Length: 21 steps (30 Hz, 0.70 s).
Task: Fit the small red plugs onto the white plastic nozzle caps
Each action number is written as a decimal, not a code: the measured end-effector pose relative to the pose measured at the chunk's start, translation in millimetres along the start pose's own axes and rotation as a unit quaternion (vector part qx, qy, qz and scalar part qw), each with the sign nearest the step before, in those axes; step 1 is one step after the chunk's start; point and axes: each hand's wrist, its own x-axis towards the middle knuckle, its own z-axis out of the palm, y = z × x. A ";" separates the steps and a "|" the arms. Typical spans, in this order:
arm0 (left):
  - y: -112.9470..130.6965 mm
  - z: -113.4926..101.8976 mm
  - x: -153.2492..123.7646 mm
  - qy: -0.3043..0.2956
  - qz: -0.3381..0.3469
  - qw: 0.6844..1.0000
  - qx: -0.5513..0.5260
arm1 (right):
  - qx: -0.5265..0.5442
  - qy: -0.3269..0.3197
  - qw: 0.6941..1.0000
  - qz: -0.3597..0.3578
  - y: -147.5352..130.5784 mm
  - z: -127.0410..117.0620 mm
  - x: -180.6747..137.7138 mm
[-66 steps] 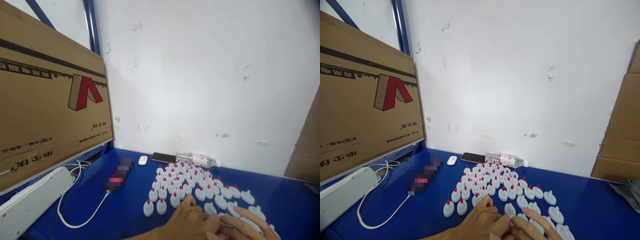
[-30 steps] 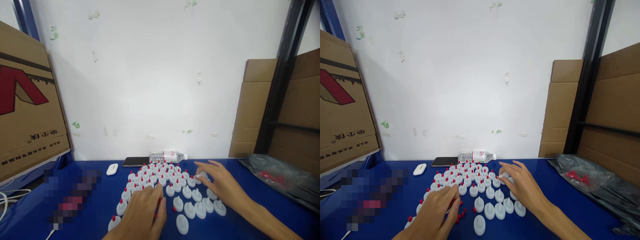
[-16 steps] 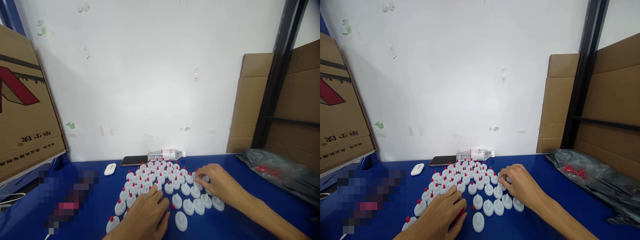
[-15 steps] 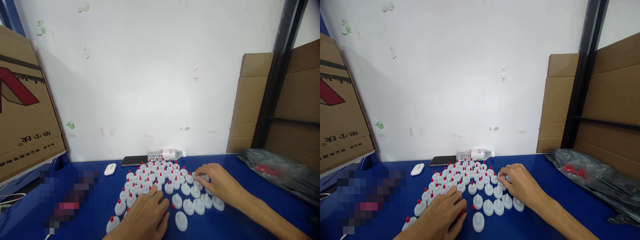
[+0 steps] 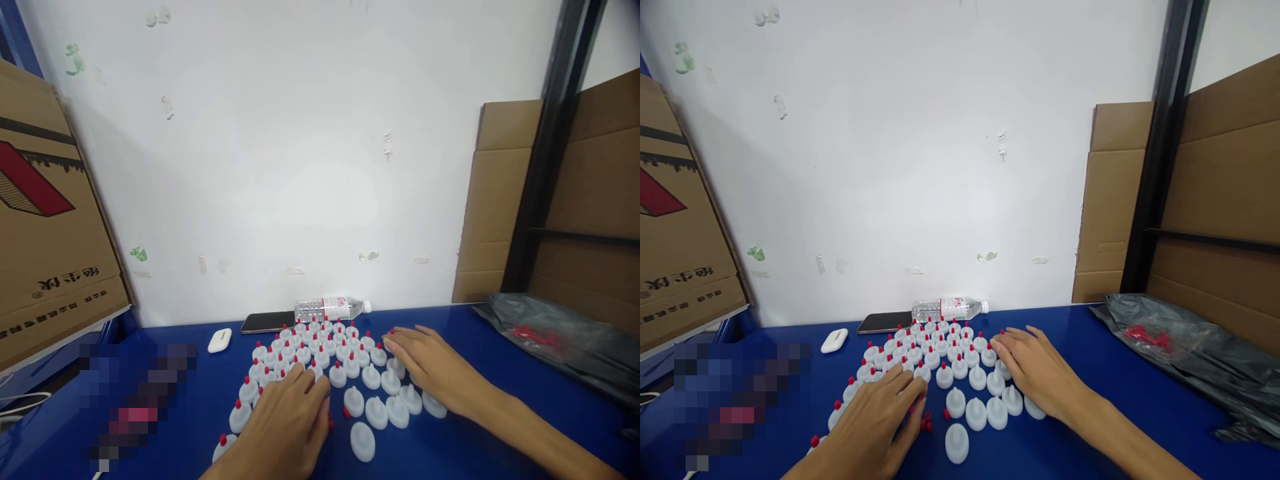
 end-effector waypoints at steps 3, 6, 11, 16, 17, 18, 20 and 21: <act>-0.2 0.4 -0.7 0.044 0.009 0.999 0.003 | 0.006 0.043 0.999 -0.014 -8.5 -14.3 3.9; 1.2 -2.9 -1.1 0.086 0.045 0.995 0.020 | 0.029 0.041 0.995 -0.089 -27.1 -24.7 0.0; 3.7 -3.1 -1.3 0.139 0.084 0.985 0.063 | 0.042 0.050 0.959 -0.275 -74.7 -15.6 -15.1; 3.1 7.2 -2.5 0.149 0.207 0.957 0.140 | 0.015 0.142 0.933 -0.329 -94.5 5.6 -22.3; 3.3 8.0 -2.8 0.153 0.215 0.953 0.149 | 0.018 0.139 0.936 -0.323 -93.9 7.9 -22.9; 3.7 8.1 -3.0 0.157 0.216 0.952 0.152 | 0.023 0.136 0.940 -0.312 -92.7 9.6 -23.4; 5.5 6.8 -2.9 0.171 0.215 0.950 0.146 | 0.029 0.124 0.950 -0.286 -90.2 11.4 -24.2; 6.7 5.9 -2.6 0.180 0.217 0.949 0.141 | 0.029 0.116 0.953 -0.280 -89.6 12.1 -24.4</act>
